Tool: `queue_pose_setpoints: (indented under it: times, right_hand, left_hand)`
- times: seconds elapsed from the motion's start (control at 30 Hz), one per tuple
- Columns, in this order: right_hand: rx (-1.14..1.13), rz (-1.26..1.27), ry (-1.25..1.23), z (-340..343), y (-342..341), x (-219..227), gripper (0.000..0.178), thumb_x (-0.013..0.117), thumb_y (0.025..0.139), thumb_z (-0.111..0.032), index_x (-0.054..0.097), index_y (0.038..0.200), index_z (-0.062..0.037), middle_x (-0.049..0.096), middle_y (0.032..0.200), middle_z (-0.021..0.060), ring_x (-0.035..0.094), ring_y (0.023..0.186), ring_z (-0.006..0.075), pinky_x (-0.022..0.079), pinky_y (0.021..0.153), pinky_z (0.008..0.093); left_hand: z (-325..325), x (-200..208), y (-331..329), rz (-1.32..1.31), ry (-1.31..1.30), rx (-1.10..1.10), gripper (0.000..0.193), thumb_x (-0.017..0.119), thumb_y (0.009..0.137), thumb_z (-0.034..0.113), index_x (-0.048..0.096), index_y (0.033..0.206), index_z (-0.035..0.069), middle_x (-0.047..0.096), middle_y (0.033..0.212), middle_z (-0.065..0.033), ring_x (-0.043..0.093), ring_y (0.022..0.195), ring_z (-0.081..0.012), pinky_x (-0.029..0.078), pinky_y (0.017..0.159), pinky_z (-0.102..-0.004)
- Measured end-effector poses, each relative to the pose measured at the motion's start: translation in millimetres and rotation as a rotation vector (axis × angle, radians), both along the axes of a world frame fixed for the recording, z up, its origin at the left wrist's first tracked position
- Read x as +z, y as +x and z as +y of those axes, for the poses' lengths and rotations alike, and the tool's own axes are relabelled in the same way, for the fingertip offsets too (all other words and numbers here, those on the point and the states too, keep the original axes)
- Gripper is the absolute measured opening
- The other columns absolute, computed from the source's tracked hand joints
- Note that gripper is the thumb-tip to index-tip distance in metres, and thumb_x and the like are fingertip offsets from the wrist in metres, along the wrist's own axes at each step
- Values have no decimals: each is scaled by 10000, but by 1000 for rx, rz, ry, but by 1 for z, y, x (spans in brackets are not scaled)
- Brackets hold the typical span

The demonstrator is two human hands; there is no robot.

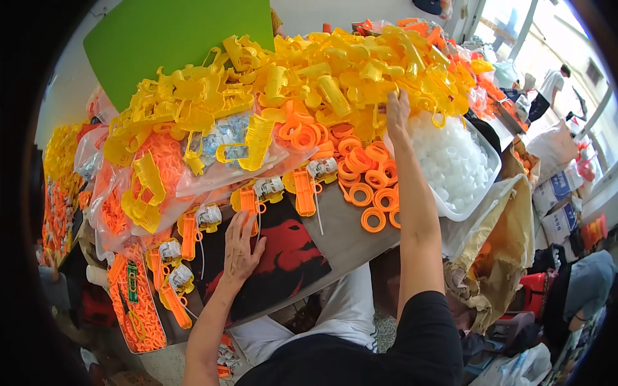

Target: Assembling and organizing toy water gun components in a factory setting.

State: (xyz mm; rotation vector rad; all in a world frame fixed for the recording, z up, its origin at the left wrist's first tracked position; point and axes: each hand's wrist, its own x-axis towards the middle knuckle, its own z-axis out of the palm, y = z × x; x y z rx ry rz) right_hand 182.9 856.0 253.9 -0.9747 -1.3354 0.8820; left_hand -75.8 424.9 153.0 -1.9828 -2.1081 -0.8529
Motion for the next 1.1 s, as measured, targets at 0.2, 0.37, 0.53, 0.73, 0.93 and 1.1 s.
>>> queue_pose_setpoints:
  times: [0.2,0.37,0.53,0.73,0.93,1.1]
  right_hand:
    - [170,200,9,-14,3,-17,410,512,971,-171,499,1351,-16,653,1117,149,683,820,198,581,687,316]
    - [262,60,-117,-26,10,-17,498,536,1018,-233,402,1452,-28,650,1149,132,694,902,243,581,847,376]
    - [501,-762,-132,-54,-18,1,562,552,1037,-491,651,1300,-4,725,1151,130,706,973,236,554,915,370]
    - [-762,-612,157,-22,16,-6,583,667,882,-584,734,999,-17,753,1025,177,704,928,351,506,881,431]
    - [-481,-1085,-67,3,10,13,532,735,811,-485,742,1068,-19,722,1150,226,692,1083,365,458,975,570]
    - [-431,-814,-283,18,9,30,559,727,768,-436,740,1152,-29,711,1227,218,683,1151,371,522,984,473]
  left_hand:
    - [-1,-2,-4,14,15,8,668,724,884,231,475,1471,33,436,1496,-185,395,1431,-370,330,1185,-478]
    - [4,-2,1,14,19,-12,669,730,881,224,474,1469,32,437,1498,-186,395,1433,-368,332,1186,-479]
    - [-2,-1,0,25,7,-7,682,727,887,188,447,1491,40,420,1526,-188,388,1445,-378,330,1184,-471]
    - [3,-1,3,16,5,-1,685,730,886,199,447,1490,41,420,1526,-188,387,1446,-378,325,1186,-470]
    - [-3,1,0,17,9,5,705,743,867,195,451,1489,37,425,1521,-186,388,1447,-374,333,1181,-474]
    - [-1,1,1,7,7,5,715,753,852,183,455,1486,41,435,1512,-182,396,1444,-377,341,1176,-480]
